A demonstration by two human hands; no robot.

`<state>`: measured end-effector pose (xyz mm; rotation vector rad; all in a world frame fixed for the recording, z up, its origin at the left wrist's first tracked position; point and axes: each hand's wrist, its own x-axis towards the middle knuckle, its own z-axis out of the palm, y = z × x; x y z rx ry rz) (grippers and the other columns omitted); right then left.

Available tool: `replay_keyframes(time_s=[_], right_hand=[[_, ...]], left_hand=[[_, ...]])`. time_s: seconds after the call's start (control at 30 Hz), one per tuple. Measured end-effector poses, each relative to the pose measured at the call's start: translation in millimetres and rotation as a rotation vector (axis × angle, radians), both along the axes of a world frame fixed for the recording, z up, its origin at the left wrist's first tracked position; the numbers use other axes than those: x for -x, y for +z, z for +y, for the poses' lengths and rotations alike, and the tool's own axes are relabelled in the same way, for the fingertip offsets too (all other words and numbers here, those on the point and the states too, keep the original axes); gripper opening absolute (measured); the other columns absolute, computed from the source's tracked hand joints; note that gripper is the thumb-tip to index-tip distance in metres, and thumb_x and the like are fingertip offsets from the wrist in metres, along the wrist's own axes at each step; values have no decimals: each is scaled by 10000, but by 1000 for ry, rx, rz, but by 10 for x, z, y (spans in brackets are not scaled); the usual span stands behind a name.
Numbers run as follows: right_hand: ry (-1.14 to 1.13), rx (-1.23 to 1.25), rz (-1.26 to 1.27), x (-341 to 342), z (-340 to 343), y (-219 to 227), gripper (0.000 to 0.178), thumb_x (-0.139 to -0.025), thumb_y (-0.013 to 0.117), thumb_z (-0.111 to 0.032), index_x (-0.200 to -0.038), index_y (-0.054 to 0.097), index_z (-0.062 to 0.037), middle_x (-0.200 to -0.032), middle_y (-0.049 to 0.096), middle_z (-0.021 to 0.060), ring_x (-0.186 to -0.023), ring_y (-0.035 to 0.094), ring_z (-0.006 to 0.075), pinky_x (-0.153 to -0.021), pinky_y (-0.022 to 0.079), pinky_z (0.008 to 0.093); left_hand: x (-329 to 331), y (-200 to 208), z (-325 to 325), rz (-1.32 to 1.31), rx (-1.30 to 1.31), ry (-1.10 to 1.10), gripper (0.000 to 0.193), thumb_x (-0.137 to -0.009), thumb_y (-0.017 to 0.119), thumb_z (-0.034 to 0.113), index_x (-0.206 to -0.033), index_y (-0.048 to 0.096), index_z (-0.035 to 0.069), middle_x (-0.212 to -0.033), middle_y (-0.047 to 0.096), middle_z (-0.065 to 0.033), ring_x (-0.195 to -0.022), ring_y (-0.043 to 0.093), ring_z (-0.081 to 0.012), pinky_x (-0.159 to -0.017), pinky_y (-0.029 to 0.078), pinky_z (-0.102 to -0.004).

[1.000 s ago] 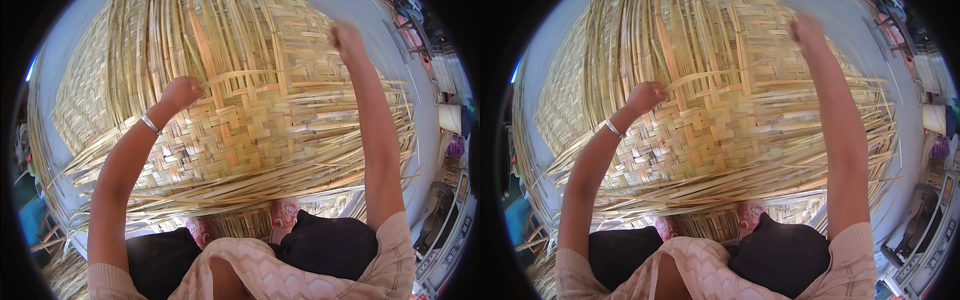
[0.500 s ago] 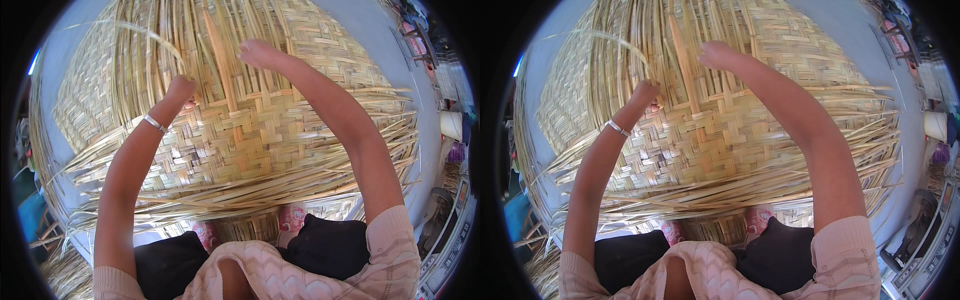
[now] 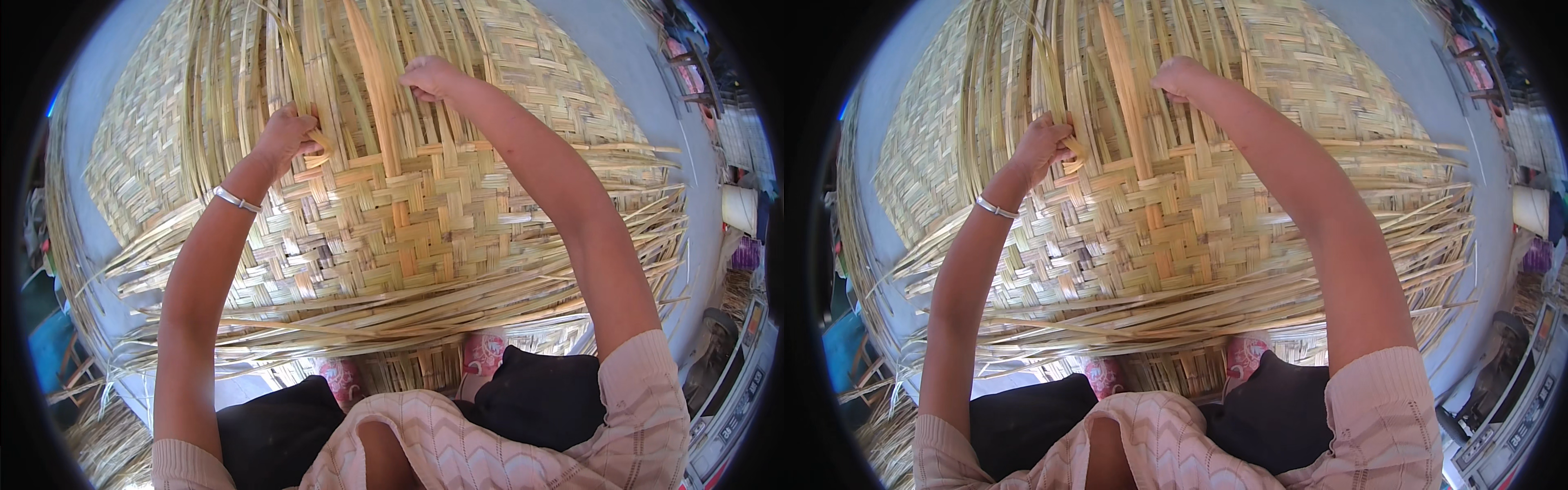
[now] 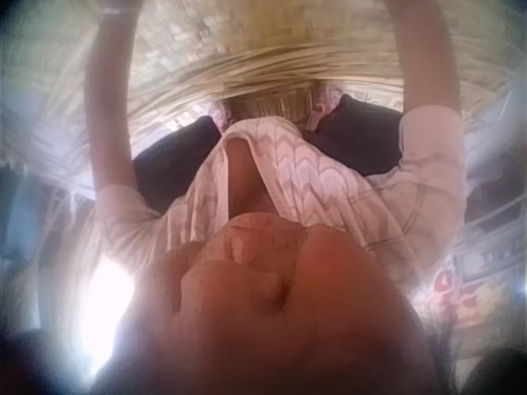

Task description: The person weaves a large flat mat using dried palm leaves. They interlace leaf strips by hand, periodically adjusting the mat and pulling new strips into the weave.

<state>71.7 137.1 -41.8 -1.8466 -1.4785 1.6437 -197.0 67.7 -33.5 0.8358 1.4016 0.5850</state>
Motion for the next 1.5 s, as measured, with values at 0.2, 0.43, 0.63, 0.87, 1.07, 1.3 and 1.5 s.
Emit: replay_keyframes(time_s=[0.2,0.43,0.63,0.87,1.07,1.3,1.5], right_hand=[[-122,115,309,-12,-71,69,354,-862,658,-197,-1129,501,-26,-1082,596,95,-976,607,214,-847,505,347],[1,197,459,-54,-145,254,430,-865,678,-243,-1183,478,-33,-1116,601,87,-1002,610,191,-828,524,357],[-23,128,832,-142,-269,325,406,-917,599,-288,-1217,520,-26,-1086,637,72,-963,627,182,-852,527,369],[-135,28,963,-72,-77,431,429,-976,477,-351,-1275,502,-44,-1198,592,60,-1058,588,175,-945,485,336],[-97,-35,916,-64,-152,561,473,-988,438,-377,-1295,483,-20,-1200,594,89,-1067,591,193,-949,487,338],[182,252,1001,-59,-88,604,555,-1007,329,-427,-1253,497,41,-1138,623,196,-949,663,243,-838,558,337],[279,290,727,206,2,554,484,-998,395,-335,-1201,506,90,-1080,639,214,-909,675,252,-733,588,309]], left_hand=[[57,-300,167,-188,98,-4,119,-907,523,81,-1017,538,39,-908,614,-58,-724,626,-138,-594,509,-257],[66,-196,237,-224,166,-237,260,-900,633,174,-1092,550,19,-941,634,-43,-835,652,-153,-769,560,-286],[-8,-38,240,-213,185,-291,277,-872,674,177,-1074,542,41,-911,634,-43,-781,651,-143,-693,563,-273],[-155,116,237,-35,246,-279,207,-844,707,211,-966,599,84,-708,611,15,-545,551,-81,-425,348,-222],[-148,76,261,-44,254,-300,216,-831,717,209,-978,624,80,-700,615,8,-494,488,-64,-415,299,-215],[-95,-75,232,-243,186,-257,250,-857,677,149,-1059,589,32,-850,656,-34,-664,628,-129,-559,504,-263],[-64,-135,180,-389,180,-186,262,-870,660,129,-1091,570,21,-960,646,-51,-826,650,-144,-712,544,-273]])
